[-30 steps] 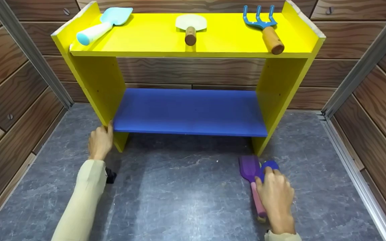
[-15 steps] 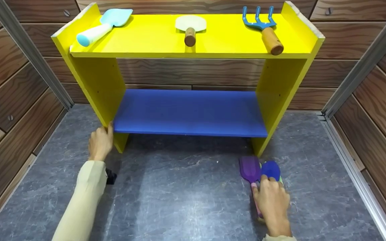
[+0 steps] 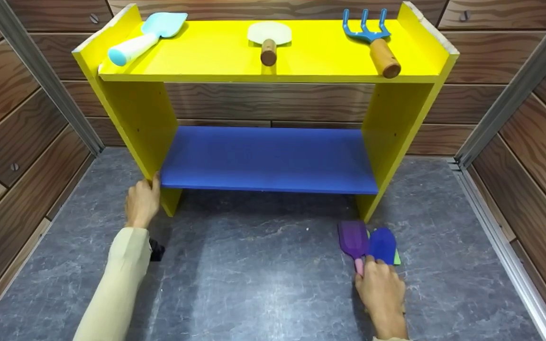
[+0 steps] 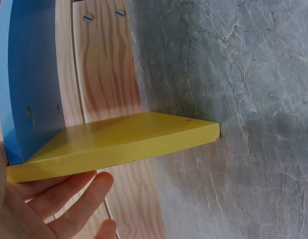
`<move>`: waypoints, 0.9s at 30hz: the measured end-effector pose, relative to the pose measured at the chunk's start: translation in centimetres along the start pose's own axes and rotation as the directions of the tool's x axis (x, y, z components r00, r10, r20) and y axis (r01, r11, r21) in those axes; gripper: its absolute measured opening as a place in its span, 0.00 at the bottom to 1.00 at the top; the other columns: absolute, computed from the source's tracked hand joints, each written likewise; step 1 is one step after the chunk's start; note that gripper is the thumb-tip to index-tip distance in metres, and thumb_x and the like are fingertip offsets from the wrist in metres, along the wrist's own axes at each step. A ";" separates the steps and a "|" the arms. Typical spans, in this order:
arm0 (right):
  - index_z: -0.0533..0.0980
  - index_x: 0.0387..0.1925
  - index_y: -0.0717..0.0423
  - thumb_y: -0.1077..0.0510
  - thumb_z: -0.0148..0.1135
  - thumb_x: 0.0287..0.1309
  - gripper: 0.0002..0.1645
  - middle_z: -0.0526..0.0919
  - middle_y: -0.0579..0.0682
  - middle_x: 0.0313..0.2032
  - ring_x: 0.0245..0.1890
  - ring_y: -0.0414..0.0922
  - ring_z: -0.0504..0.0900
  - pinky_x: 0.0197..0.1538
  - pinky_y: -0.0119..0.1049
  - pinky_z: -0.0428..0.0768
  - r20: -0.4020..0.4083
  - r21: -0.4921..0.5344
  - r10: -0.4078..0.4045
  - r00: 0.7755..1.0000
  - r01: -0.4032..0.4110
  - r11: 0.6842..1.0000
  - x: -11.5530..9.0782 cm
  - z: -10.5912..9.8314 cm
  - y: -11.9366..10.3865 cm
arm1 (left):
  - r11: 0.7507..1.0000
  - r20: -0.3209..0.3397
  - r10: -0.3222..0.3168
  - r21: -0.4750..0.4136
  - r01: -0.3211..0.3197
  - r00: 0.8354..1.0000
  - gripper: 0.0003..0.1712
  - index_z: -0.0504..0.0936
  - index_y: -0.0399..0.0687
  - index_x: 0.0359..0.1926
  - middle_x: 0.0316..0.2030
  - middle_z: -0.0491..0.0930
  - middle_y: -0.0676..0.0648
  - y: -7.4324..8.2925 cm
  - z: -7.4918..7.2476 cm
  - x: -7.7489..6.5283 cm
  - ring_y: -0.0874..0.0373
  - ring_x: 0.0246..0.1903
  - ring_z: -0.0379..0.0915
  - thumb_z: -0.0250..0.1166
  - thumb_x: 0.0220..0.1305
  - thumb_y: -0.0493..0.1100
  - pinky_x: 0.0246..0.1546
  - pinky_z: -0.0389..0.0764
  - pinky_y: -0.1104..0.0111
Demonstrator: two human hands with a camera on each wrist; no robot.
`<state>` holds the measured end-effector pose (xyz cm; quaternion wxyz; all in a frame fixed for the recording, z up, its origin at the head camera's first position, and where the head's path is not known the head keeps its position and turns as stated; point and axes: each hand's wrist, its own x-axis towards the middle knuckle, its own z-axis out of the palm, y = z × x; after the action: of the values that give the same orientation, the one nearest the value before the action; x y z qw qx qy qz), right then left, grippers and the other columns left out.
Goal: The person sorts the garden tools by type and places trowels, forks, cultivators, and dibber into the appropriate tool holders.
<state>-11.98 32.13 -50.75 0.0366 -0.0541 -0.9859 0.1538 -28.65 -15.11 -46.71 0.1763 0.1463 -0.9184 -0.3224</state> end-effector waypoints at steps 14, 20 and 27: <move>0.71 0.43 0.72 0.63 0.73 0.50 0.23 0.77 0.77 0.31 0.29 0.77 0.79 0.28 0.68 0.75 -0.030 -0.016 -0.067 0.997 0.066 0.998 -0.3 1.4 -0.3 | 1.000 0.009 -0.012 -0.003 0.012 1.000 0.31 0.81 0.35 0.29 0.33 0.84 0.29 -0.1 0.1 0.1 0.29 0.35 0.82 0.50 0.79 0.56 0.35 0.76 0.41; 0.69 0.45 0.73 0.62 0.72 0.51 0.26 0.77 0.77 0.30 0.31 0.77 0.78 0.30 0.68 0.75 -0.005 -0.021 -0.039 0.999 0.039 0.999 -0.1 1.7 -0.5 | 1.000 -0.017 0.016 -0.005 -0.016 1.000 0.31 0.81 0.34 0.28 0.33 0.84 0.28 -0.1 0.1 -0.1 0.28 0.35 0.82 0.51 0.79 0.55 0.35 0.76 0.40; 0.69 0.35 0.75 0.64 0.67 0.53 0.18 0.76 0.77 0.28 0.30 0.79 0.77 0.32 0.70 0.73 -0.057 0.002 -0.038 0.998 0.039 0.999 0.0 1.8 -0.5 | 1.000 -0.014 0.017 -0.002 -0.017 1.000 0.31 0.81 0.32 0.30 0.34 0.83 0.27 -0.1 0.0 -0.1 0.27 0.35 0.81 0.51 0.79 0.55 0.35 0.76 0.40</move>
<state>-12.16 31.10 -52.33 0.0677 -0.0395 -0.9851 0.1532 -28.52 -15.16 -46.80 0.1855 0.1404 -0.9181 -0.3208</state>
